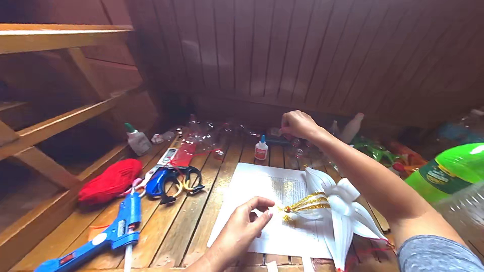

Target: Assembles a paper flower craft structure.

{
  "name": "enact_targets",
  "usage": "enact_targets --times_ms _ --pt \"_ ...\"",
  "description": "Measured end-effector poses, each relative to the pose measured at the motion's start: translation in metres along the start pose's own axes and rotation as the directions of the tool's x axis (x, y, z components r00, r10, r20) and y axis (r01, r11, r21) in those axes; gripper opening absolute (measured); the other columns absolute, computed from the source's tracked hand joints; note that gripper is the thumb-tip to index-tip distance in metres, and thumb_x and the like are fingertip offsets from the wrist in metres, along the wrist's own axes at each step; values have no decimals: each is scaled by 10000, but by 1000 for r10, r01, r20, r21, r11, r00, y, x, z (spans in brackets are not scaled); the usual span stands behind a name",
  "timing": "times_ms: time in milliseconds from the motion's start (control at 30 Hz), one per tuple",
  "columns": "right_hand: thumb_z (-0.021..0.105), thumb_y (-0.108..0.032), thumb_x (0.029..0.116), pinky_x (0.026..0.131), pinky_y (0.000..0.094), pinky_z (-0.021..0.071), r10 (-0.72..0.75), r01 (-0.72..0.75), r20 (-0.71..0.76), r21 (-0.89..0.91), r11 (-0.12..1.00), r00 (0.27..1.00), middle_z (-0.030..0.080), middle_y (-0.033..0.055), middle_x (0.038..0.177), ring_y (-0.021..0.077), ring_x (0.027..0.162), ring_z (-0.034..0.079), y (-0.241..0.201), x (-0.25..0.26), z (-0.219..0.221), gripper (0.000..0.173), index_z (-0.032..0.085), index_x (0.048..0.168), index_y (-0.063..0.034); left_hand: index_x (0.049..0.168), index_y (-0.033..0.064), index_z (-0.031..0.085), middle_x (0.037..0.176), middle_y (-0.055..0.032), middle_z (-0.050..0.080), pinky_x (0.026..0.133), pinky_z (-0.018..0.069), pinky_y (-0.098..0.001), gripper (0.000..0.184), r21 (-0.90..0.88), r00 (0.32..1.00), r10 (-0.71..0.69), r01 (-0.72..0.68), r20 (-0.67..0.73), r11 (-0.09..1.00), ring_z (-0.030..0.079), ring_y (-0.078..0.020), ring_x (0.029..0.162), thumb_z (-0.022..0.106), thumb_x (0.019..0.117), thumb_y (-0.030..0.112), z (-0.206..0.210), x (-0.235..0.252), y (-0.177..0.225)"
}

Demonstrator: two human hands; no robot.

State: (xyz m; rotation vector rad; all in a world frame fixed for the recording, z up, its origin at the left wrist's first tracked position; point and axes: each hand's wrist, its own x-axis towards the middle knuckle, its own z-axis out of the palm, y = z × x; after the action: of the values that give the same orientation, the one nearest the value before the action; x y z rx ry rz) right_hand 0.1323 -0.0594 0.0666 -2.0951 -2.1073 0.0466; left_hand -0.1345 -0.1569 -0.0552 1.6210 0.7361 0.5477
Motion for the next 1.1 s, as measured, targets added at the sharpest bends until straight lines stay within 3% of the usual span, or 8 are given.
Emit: enact_targets --times_ms 200,267,367,500,633,700,867,1100 --pt "589 -317 1029 870 549 489 -236 232 84 54 971 968 709 191 930 357 979 664 -27 -93 24 396 745 921 31 999 38 699 794 29 665 590 476 -190 145 225 998 20 -6 -60 974 568 -14 609 626 1019 162 10 13 1" --pt "494 -306 1075 926 530 466 -267 257 125 94 962 955 693 205 1056 359 1085 632 -25 -108 27 443 739 982 51 956 38 715 821 22 687 611 470 -222 301 309 998 43 -25 -53 951 557 -21 618 535 1073 249 13 18 2" --pt "591 -174 1024 930 514 513 -269 271 -38 208 940 962 685 208 1092 338 1053 661 -11 -131 23 263 691 1097 58 1000 23 720 899 -35 667 650 484 -273 363 373 993 94 -61 -71 926 561 -74 662 474 1098 271 16 23 6" --pt "654 -218 994 861 505 532 -97 146 -173 303 942 980 694 185 939 304 907 681 16 -169 13 269 691 1028 46 1214 -8 647 1055 -122 666 722 541 -324 243 388 991 102 -62 -83 919 631 -143 766 550 1054 147 13 31 10" --pt "482 -300 1073 857 463 526 83 -19 -194 311 950 977 712 179 902 272 881 690 43 -223 14 440 716 953 53 1049 -10 694 898 -56 692 723 520 -306 279 416 991 81 -31 -105 909 618 -97 730 548 1069 227 16 34 14" --pt "463 -329 1080 902 501 504 190 -134 -153 316 939 970 698 219 991 321 953 674 55 -253 18 462 707 1045 62 949 10 716 885 -38 705 711 478 -323 405 448 993 71 -20 -97 894 580 -89 713 482 1098 306 18 35 17" --pt "491 -389 1070 891 512 496 402 -359 -38 383 851 915 694 214 1021 317 943 667 68 -291 38 476 671 1175 38 1209 -13 667 1130 -159 678 852 531 -392 299 462 994 98 -64 -50 885 658 -210 914 487 1089 194 21 41 18" --pt "521 -388 1060 998 528 467 441 -452 162 552 701 883 659 262 1218 352 1107 643 67 -279 59 560 504 1431 30 1187 11 683 1092 -116 688 813 524 -356 296 430 995 90 -64 -41 901 646 -158 865 505 1081 223 22 45 22"
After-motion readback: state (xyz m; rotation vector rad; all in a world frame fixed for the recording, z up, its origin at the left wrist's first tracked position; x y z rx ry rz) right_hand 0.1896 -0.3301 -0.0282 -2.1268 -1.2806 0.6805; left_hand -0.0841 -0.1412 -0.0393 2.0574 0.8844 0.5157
